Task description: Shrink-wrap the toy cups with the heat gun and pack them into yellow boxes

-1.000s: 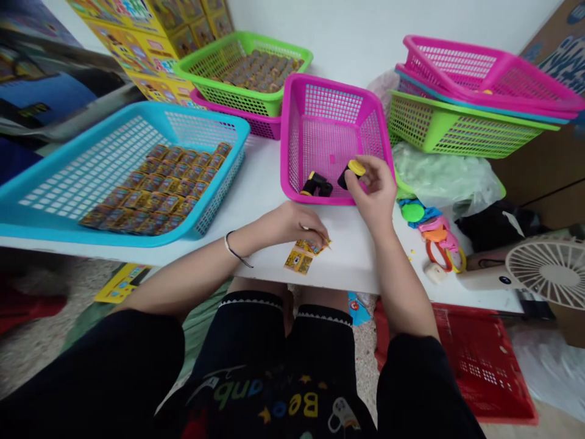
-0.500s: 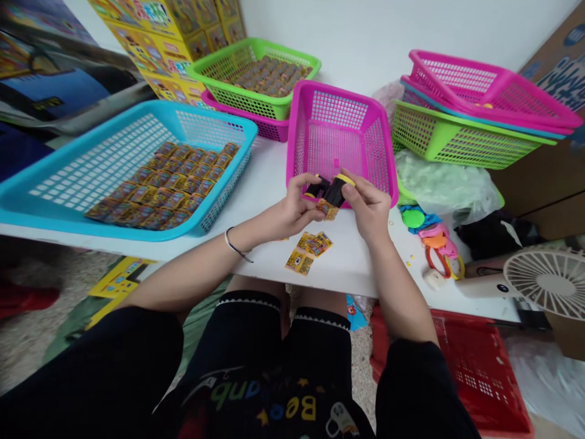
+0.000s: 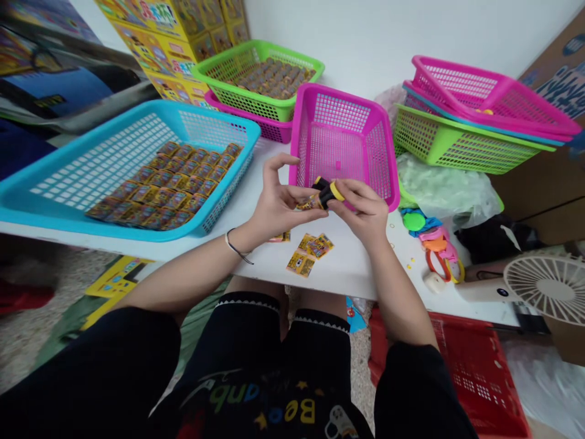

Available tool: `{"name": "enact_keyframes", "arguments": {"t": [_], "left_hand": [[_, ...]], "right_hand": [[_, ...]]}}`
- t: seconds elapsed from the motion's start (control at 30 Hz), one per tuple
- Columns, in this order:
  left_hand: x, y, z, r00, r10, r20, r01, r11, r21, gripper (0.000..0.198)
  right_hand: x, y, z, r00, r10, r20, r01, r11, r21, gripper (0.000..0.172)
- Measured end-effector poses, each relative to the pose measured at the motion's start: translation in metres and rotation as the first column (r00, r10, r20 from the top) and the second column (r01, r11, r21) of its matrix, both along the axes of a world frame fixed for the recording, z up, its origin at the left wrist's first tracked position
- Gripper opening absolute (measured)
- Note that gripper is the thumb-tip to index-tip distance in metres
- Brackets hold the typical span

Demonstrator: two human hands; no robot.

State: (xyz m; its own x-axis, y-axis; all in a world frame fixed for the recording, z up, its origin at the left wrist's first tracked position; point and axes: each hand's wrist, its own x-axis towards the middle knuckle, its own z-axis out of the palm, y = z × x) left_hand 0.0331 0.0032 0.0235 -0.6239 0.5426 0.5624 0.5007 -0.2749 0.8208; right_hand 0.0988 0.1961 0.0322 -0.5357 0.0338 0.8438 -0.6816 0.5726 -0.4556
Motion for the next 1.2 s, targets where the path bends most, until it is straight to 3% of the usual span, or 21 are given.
{"name": "enact_keyframes", "arguments": {"t": [0.13,0.27,0.37,0.5,0.73,0.87,0.93,1.03,1.13,1.2], "left_hand": [[-0.006,-0.002,-0.003,0.993,0.070,-0.099,-0.069,0.998,0.014,0.093],[-0.010,-0.010,-0.003,0.959,0.192,-0.210,-0.195,0.981,0.008,0.084],[-0.012,-0.016,-0.004,0.939,0.216,-0.267,-0.225,0.974,-0.004,0.072],[-0.013,-0.017,-0.007,0.963,0.128,-0.239,-0.135,0.991,-0.010,0.073],[-0.002,-0.016,0.004,0.977,-0.209,-0.050,0.201,0.970,-0.135,0.073],[-0.003,-0.013,0.007,0.972,-0.225,0.071,0.232,0.964,-0.128,0.084],[-0.006,-0.011,0.005,0.974,-0.201,0.105,0.211,0.973,-0.095,0.088],[-0.007,-0.007,0.001,0.980,-0.158,0.119,0.166,0.984,-0.057,0.093],[-0.005,-0.007,-0.001,0.991,-0.085,0.101,0.095,0.991,-0.094,0.095],[-0.003,-0.007,-0.001,0.995,-0.045,0.084,0.055,0.991,-0.120,0.094]], "right_hand": [[0.004,-0.002,0.005,0.992,0.117,0.043,-0.119,0.992,0.048,0.027],[0.005,-0.006,0.007,0.976,0.063,0.209,-0.059,0.998,-0.028,0.042],[0.001,-0.008,0.003,0.960,0.109,0.258,-0.090,0.993,-0.082,0.046],[-0.006,-0.004,-0.002,0.940,0.217,0.262,-0.194,0.975,-0.111,0.053],[0.002,0.003,0.008,0.902,0.309,0.302,-0.317,0.948,-0.023,0.043],[0.004,-0.001,0.013,0.908,0.314,0.278,-0.345,0.936,0.071,0.038],[0.006,-0.004,0.014,0.924,0.250,0.288,-0.300,0.943,0.143,0.045],[0.012,-0.009,0.010,0.960,-0.005,0.280,-0.091,0.940,0.329,0.056],[0.016,-0.019,-0.001,0.952,-0.253,0.173,0.149,0.876,0.460,0.076],[0.016,-0.026,-0.010,0.946,-0.306,0.104,0.216,0.837,0.504,0.076]]}}
